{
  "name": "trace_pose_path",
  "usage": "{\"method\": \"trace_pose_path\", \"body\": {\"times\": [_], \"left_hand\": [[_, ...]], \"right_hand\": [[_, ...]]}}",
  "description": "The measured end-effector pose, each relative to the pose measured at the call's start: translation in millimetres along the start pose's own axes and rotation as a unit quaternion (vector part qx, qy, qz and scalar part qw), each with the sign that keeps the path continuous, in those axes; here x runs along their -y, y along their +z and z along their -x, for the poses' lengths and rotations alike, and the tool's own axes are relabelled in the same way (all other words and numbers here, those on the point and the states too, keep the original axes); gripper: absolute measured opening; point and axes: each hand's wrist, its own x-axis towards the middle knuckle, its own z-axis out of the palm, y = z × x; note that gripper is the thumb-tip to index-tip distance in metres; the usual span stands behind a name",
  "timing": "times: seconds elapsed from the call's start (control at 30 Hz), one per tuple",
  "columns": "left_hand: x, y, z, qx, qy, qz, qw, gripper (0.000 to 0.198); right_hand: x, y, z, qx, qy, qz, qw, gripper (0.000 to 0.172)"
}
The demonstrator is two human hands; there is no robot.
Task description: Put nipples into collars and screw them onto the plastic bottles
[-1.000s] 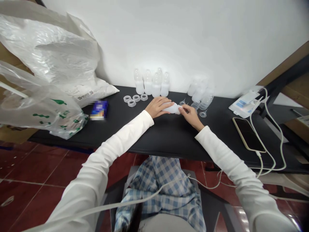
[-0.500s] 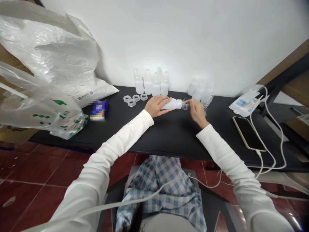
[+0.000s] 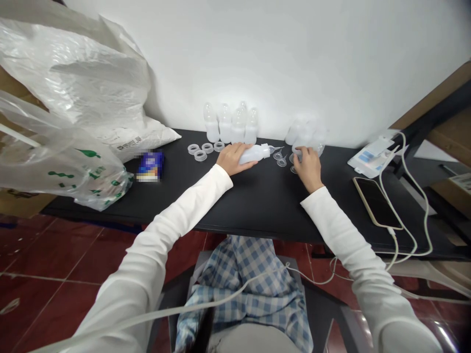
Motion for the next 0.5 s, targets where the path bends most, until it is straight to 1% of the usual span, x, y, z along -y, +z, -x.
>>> {"method": "trace_pose_path", "body": {"times": [0.07,0.13,0.2,0.27,0.33,0.43,0.5], "left_hand": [[1,-0.6,0,-0.005,0.001,-0.003,1.000,0.062],[2,-0.7,0,-0.011,-0.003,-0.004,1.000,0.061],[4,-0.3,0,-0.016,-0.012,-0.002,1.000,0.060],[4,0.2,0,-0.014,-0.019,0.003,1.000,0.061],[4,0.2,0,-0.002,-0.017,0.010,1.000,0.061],[2,-0.9,-1,0.021,0.001,0.026,0.999,0.063],[0,-2.0,-1,0.033,0.019,0.035,0.999,0.062]], "right_hand": [[3,-4,-2,-0.049,0.005,-0.061,0.997,0.034],[8,-7,-2,-0.094,0.016,-0.147,0.985,0.036],[15,-9,-1,-0.108,0.026,-0.237,0.965,0.040],[22,-9,2,-0.092,0.029,-0.315,0.944,0.044],[31,-9,6,-0.057,0.025,-0.374,0.925,0.045],[41,-8,11,-0.001,0.019,-0.429,0.903,0.045],[46,-7,14,0.026,0.011,-0.444,0.895,0.045]]}}
